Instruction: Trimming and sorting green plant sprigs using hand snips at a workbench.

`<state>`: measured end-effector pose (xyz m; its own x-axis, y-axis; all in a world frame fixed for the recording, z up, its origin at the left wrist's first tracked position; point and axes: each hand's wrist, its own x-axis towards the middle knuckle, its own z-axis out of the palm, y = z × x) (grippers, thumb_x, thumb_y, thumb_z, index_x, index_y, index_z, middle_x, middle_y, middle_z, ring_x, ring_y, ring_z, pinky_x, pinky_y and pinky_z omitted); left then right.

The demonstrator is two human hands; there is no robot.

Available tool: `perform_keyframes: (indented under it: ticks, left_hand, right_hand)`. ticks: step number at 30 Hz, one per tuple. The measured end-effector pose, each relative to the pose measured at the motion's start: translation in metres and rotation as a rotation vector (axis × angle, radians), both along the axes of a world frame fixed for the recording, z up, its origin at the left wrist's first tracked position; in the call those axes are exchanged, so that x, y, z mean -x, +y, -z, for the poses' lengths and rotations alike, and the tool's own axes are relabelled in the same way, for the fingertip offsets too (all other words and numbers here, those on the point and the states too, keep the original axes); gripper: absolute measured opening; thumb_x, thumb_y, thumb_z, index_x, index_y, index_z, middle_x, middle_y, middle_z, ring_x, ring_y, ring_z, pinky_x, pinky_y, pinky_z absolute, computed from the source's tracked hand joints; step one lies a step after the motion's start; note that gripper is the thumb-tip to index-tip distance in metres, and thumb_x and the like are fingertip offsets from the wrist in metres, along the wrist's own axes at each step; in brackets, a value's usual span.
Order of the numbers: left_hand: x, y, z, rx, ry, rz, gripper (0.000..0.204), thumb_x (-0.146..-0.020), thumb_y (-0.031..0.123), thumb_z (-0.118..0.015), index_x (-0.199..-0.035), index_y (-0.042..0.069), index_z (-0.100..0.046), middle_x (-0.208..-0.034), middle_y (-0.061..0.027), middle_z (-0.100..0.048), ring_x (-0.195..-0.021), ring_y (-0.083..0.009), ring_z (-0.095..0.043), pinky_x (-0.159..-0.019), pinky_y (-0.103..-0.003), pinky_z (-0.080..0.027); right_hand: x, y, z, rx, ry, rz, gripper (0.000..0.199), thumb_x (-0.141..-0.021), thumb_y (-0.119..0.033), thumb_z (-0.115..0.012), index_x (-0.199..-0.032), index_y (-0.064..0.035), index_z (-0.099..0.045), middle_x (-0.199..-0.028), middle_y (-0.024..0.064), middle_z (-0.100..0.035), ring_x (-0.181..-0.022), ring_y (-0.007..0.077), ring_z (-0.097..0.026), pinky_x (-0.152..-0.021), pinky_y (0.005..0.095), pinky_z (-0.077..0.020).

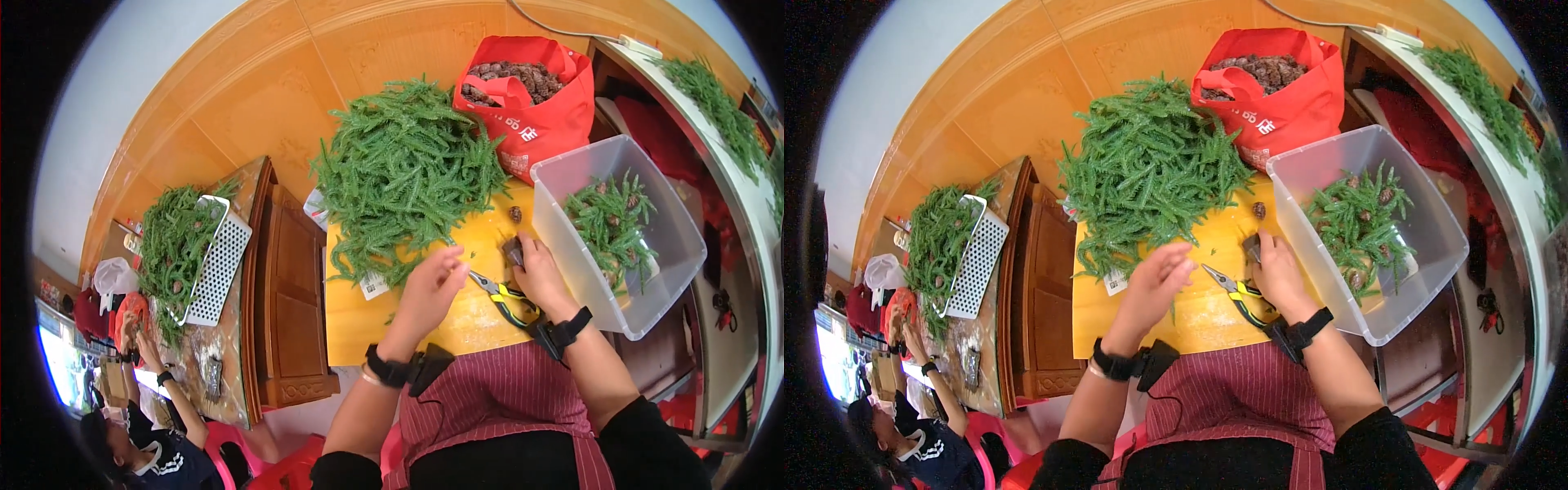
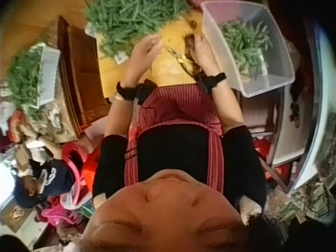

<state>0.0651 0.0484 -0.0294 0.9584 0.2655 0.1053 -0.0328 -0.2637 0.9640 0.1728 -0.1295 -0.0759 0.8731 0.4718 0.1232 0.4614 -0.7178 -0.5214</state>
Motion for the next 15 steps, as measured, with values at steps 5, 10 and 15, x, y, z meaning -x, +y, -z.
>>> perform_keyframes:
  ticks: [5, 10, 15]
  left_hand:
    - [-0.037, 0.002, 0.019, 0.509, 0.231, -0.007, 0.031, -0.085, 0.019, -0.057, -0.109, 0.0, -0.053, -0.09, -0.0069, -0.059, -0.071, -0.0103, -0.056, -0.064, -0.02, -0.045]
    - [-0.056, -0.006, 0.032, 0.593, 0.268, 0.05, 0.024, -0.084, 0.02, -0.059, -0.099, 0.001, -0.057, -0.084, -0.0054, -0.06, -0.068, -0.0094, -0.055, -0.061, -0.02, -0.045]
    - [-0.054, -0.005, 0.028, 0.525, 0.236, -0.026, 0.016, -0.084, 0.021, -0.059, -0.09, 0.006, -0.058, -0.079, -0.0039, -0.06, -0.066, -0.0091, -0.055, -0.058, -0.019, -0.044]
  right_hand:
    - [0.014, -0.005, -0.018, -0.251, 0.064, -0.203, 0.05, -0.069, 0.002, -0.056, -0.117, 0.0, -0.043, -0.108, 0.0199, -0.051, -0.103, 0.0339, -0.05, -0.088, 0.0366, -0.0404]
    - [0.015, -0.014, -0.02, -0.282, 0.122, -0.251, 0.051, -0.068, 0.003, -0.058, -0.117, -0.0005, -0.044, -0.107, 0.019, -0.052, -0.102, 0.0336, -0.05, -0.088, 0.036, -0.0406]
    - [0.014, -0.02, -0.017, -0.281, 0.136, -0.27, 0.05, -0.066, 0.003, -0.06, -0.114, -0.0004, -0.046, -0.106, 0.0187, -0.052, -0.102, 0.0329, -0.05, -0.087, 0.0366, -0.041]
